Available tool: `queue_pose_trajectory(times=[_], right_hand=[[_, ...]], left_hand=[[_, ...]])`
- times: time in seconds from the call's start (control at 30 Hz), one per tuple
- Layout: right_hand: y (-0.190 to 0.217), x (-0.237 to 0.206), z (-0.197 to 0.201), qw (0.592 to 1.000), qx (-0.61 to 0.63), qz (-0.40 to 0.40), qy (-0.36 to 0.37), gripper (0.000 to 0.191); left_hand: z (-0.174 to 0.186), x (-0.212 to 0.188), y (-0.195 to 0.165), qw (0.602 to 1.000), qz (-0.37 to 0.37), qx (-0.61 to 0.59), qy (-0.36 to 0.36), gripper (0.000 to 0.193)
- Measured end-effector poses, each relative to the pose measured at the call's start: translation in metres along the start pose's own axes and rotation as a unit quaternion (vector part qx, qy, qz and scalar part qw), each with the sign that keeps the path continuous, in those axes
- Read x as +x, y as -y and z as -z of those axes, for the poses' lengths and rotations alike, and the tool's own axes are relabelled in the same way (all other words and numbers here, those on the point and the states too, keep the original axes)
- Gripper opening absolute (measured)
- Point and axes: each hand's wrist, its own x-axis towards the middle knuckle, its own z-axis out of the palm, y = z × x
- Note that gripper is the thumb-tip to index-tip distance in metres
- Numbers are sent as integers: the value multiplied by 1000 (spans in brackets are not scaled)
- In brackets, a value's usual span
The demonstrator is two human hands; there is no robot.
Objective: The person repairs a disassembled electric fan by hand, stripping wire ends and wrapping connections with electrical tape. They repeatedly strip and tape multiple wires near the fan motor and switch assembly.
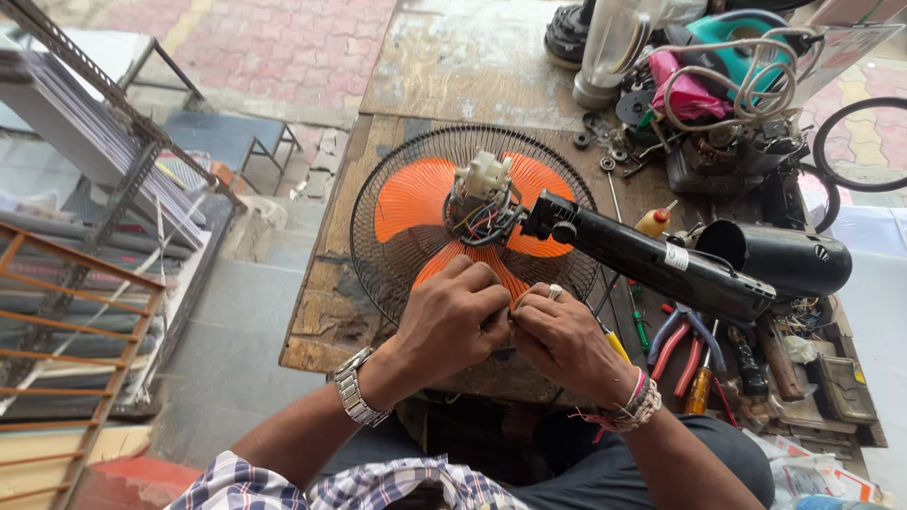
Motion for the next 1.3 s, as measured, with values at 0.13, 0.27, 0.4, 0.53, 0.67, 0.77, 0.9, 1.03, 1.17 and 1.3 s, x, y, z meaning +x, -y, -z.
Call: queue_pose_trajectory(times=[0.13,0.27,0.4,0.53,0.67,0.77,0.9,1.03,1.17,1.3], right_hand=[[8,1,6,1000,7,11,14,9],[16,7,12,999,41,31,-13,8],[52,-2,3,956,213,172,109,7],[29,6,5,986,120,84,76,7],[-12,3,15,997,-62,-11,-42,38],[-25,-3,9,985,-144,-65,-62,49],[-39,-7,1,970,-221,-71,-69,55],[-57,-12,-6,961,-236,-69,-125,63],[-72,-14,-14,966,-182,-122,-138,82],[-79,-2,-25,967,-95,-119,-204,89]], left_hand=[[-5,-13,5,998,0,-35,-43,9],[-14,-22,8,995,-16,-47,-87,9],[11,7,85,965,118,160,-168,6],[13,-17,135,971,110,134,-163,7],[-34,-44,144,977,151,110,-98,9],[-59,-40,152,972,213,91,-36,34],[-61,-32,156,981,167,90,-47,67],[-59,-36,148,973,82,164,-140,36],[-59,-31,128,955,240,-93,-151,17],[-59,-21,102,945,231,-191,-134,29]])
